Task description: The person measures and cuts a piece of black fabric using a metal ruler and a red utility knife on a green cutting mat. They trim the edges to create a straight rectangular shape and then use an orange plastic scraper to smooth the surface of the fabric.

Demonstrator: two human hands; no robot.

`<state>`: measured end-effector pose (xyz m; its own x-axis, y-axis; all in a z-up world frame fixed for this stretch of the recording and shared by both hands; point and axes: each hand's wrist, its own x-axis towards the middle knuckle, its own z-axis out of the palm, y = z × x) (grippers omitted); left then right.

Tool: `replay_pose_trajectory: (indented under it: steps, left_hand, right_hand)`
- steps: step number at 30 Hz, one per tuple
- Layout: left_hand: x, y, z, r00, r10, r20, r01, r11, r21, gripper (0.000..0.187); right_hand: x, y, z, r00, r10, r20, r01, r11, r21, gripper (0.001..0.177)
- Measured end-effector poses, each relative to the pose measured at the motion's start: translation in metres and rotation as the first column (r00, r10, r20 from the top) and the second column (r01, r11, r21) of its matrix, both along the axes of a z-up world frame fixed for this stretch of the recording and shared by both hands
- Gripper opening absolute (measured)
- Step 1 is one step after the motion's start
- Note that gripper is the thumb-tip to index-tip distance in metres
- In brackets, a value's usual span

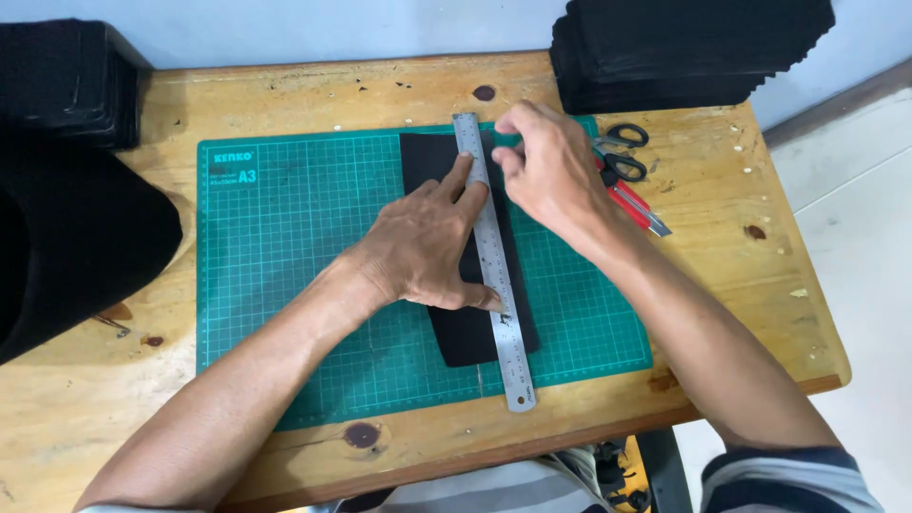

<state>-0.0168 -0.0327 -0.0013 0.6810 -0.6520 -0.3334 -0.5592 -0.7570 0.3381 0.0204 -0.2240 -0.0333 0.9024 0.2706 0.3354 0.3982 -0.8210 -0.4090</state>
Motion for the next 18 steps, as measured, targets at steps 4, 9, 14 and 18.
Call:
replay_pose_trajectory:
  steps: [4,9,14,18]
  left_hand:
    - [0.001,0.000,0.005,1.000,0.008,-0.013,-0.008,1.000,0.015,0.131]
    - [0.003,0.001,0.003,0.998,0.046,-0.033,-0.048,0.997,-0.061,0.107]
    - [0.004,-0.001,0.005,0.997,0.065,-0.033,-0.066,0.997,-0.041,0.114]
    - [0.002,0.000,0.005,0.997,0.074,-0.031,-0.076,0.995,-0.057,0.113]
  right_hand:
    - [0.034,0.011,-0.007,0.988,-0.129,-0.084,0.133,0.990,0.039,0.027]
    - [0.034,0.017,-0.013,0.999,0.033,-0.038,-0.029,0.994,0.109,0.024]
    - [0.027,0.013,-0.014,0.997,0.077,0.002,-0.077,0.997,0.005,0.022]
    - [0.027,0.011,-0.016,0.995,0.093,-0.020,-0.092,0.994,0.064,0.027]
